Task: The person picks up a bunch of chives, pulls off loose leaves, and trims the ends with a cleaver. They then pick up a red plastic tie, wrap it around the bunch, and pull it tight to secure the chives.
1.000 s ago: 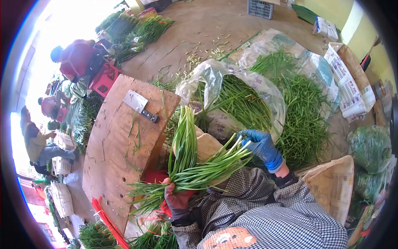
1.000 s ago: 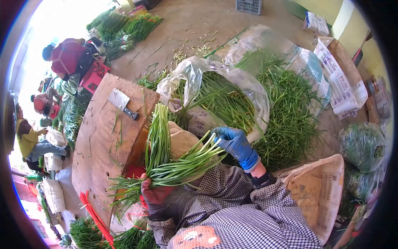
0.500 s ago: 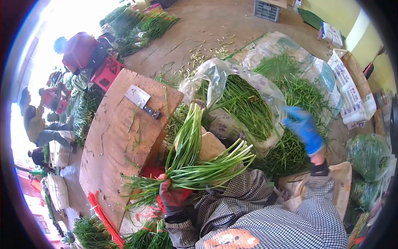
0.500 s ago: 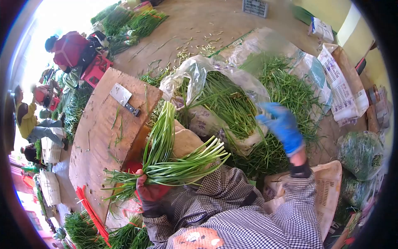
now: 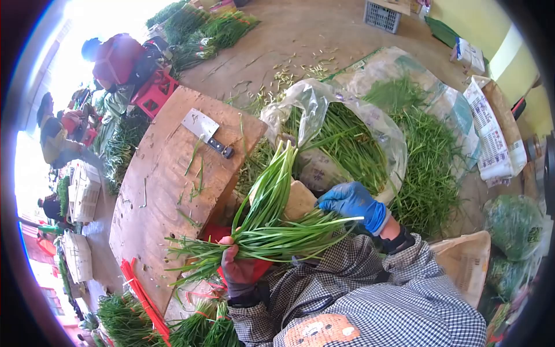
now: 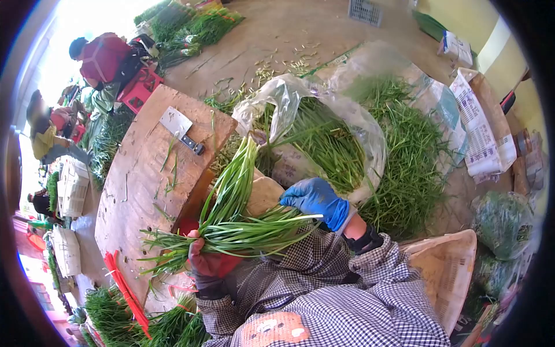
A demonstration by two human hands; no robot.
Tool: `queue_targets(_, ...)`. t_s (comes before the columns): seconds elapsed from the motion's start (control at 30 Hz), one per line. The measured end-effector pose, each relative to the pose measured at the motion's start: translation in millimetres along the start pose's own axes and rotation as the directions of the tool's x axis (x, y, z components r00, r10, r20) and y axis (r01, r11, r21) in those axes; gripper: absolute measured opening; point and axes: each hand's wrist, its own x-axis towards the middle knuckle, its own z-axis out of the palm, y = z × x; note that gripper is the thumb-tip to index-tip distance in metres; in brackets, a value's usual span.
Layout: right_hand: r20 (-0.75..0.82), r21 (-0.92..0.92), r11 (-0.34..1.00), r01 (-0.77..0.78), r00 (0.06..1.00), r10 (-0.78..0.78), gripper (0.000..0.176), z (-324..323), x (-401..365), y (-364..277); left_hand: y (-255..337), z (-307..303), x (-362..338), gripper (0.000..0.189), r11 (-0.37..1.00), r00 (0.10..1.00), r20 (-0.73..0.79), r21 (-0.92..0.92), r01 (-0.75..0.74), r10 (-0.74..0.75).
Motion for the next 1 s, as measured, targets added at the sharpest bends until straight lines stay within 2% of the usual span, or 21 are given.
queue_targets(0.03,-0.096,0.12,0.993,0.0,0.995,0.012,0.013,4,0,5,0,-1,0,0.027,1.0,1.0,0.0,-0.018,-0.007,0.007)
queue_targets(0.07,-0.112,0.199,0.98,-0.008,0.993,0.031,0.012,6,0,9,0,-2,0,0.027,1.0,1.0,0.001,-0.018,-0.008,0.008)
queue_targets(0.2,-0.188,0.251,0.967,0.041,0.982,0.007,0.013,7,-2,14,1,4,-2,0.028,1.0,0.999,0.041,0.019,-0.007,0.007)
queue_targets(0.27,-0.318,-0.121,0.989,0.083,0.941,-0.118,0.01,7,-1,15,-2,7,-3,0.028,0.999,0.998,0.066,0.037,0.012,-0.015)
queue_targets(0.3,-0.325,-0.121,0.989,0.081,0.939,-0.117,0.01,5,0,17,-6,3,-4,0.029,0.998,0.998,0.062,0.056,0.013,-0.016)
queue_targets(0.37,-0.37,-0.279,0.96,0.025,0.919,-0.132,0.01,-2,3,25,-11,-16,-2,0.032,0.997,0.998,0.065,0.078,0.016,-0.021)
queue_targets(0.43,-0.394,-0.312,0.95,-0.025,0.913,-0.106,0.013,-13,3,42,-18,-56,4,0.043,0.983,0.997,0.069,0.182,0.021,-0.034)
queue_targets(0.47,-0.442,-0.21,0.977,-0.04,0.895,-0.058,0.013,-23,-1,43,-21,-65,6,0.049,0.973,0.997,0.068,0.231,0.023,-0.04)
queue_targets(0.5,-0.483,-0.104,0.993,-0.052,0.876,-0.005,0.013,-35,-8,46,-22,-68,4,0.048,0.968,0.997,0.069,0.248,0.027,-0.046)
queue_targets(0.57,-0.589,0.12,0.979,-0.165,0.782,0.204,0.012,-73,-32,56,-19,-48,0,0.045,0.976,0.995,0.082,0.213,0.04,-0.059)
queue_targets(0.63,-0.645,-0.108,0.921,-0.373,0.732,0.221,0.013,-134,-79,97,-10,-24,-5,0.043,0.986,0.992,0.106,0.159,0.046,-0.063)
queue_targets(0.7,-0.695,-0.116,0.87,-0.478,0.666,0.273,0.018,-183,-131,119,-6,-6,-9,0.04,0.992,0.99,0.124,0.119,0.048,-0.063)
queue_targets(0.73,-0.695,-0.116,0.868,-0.483,0.664,0.277,0.018,-184,-141,113,-5,2,-10,0.04,0.994,0.988,0.14,0.096,0.046,-0.059)
queue_targets(0.77,-0.754,-0.341,0.767,-0.543,0.645,0.121,0.021,-182,-155,104,-5,10,-11,0.039,0.997,0.986,0.162,0.061,0.041,-0.05)
queue_targets(0.8,-0.769,-0.53,0.604,-0.595,0.637,-0.047,0.024,-180,-170,95,-7,15,-10,0.036,1.0,0.98,0.195,-0.001,0.026,-0.025)
queue_targets(0.87,-0.711,-0.247,0.851,-0.464,0.683,0.166,0.027,-141,-157,51,-10,3,-6,0.035,0.999,0.988,0.148,-0.013,0.04,-0.037)
queue_targets(0.9,-0.635,-0.174,0.914,-0.366,0.752,0.18,0.026,-119,-146,37,-12,-7,-4,0.034,0.999,0.995,0.094,-0.025,0.044,-0.041)
queue_targets(0.93,-0.539,0.006,0.949,-0.314,0.799,0.267,0.022,-95,-136,35,-16,-16,-1,0.033,0.999,1.0,0.008,-0.034,0.019,-0.019)
queue_targets(0.97,-0.455,0.145,0.965,-0.22,0.851,0.263,0.017,-74,-117,2,-16,-14,-2,0.033,0.999,1.0,0.01,-0.029,0.021,-0.021)
queue_targets(1.0,-0.422,0.226,0.969,-0.097,0.887,0.187,0.014,-53,-103,-7,-18,-11,-1,0.03,0.997,0.999,-0.025,-0.074,0.018,-0.02)
